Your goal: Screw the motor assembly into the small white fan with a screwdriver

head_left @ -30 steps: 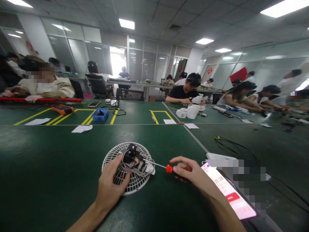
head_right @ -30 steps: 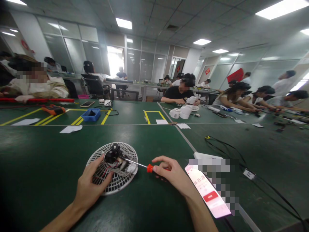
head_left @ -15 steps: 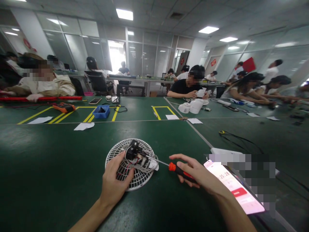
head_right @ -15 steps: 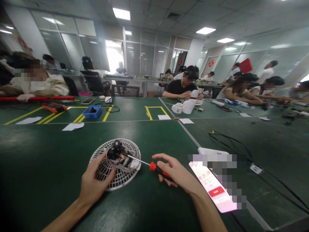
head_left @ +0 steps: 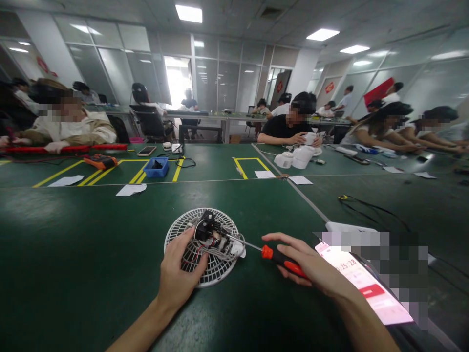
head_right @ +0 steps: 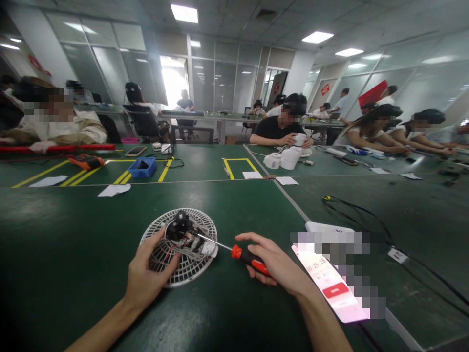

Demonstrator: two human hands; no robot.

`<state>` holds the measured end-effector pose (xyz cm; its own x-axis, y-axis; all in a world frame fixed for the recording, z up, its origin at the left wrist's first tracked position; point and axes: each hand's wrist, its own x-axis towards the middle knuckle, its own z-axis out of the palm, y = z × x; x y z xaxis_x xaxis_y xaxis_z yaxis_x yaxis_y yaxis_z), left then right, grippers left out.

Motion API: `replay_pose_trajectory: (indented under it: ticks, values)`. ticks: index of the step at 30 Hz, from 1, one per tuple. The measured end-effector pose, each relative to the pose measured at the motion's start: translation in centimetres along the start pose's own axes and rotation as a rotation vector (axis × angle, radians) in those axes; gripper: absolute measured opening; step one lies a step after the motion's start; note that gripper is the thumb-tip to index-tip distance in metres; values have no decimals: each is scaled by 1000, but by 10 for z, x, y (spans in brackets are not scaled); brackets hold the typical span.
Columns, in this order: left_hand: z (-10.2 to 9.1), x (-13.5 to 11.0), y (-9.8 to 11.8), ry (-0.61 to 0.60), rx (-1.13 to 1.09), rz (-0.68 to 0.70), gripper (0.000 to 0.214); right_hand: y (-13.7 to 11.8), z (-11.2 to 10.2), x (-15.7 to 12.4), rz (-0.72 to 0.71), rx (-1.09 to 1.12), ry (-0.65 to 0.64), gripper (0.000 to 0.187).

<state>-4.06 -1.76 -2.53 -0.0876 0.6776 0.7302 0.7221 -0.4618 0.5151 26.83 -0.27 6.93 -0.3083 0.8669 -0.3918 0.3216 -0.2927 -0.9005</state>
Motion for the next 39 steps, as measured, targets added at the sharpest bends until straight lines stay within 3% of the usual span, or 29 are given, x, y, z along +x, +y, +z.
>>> replay_pose_trajectory:
  ticks: [10, 15, 22, 39]
  values:
    - [1, -3, -3, -1, -16, -26, 62, 2, -6, 4, -35, 61, -64, 58]
    - [2, -3, -4, -2, -21, -20, 61, 4, -11, 2, -100, 101, -128, 55]
    - [2, -3, -4, -9, -31, -30, 61, 4, -11, 4, -132, 124, -43, 55]
    - [3, -3, -6, 4, -37, -39, 60, 12, -10, 12, -195, 231, -42, 42]
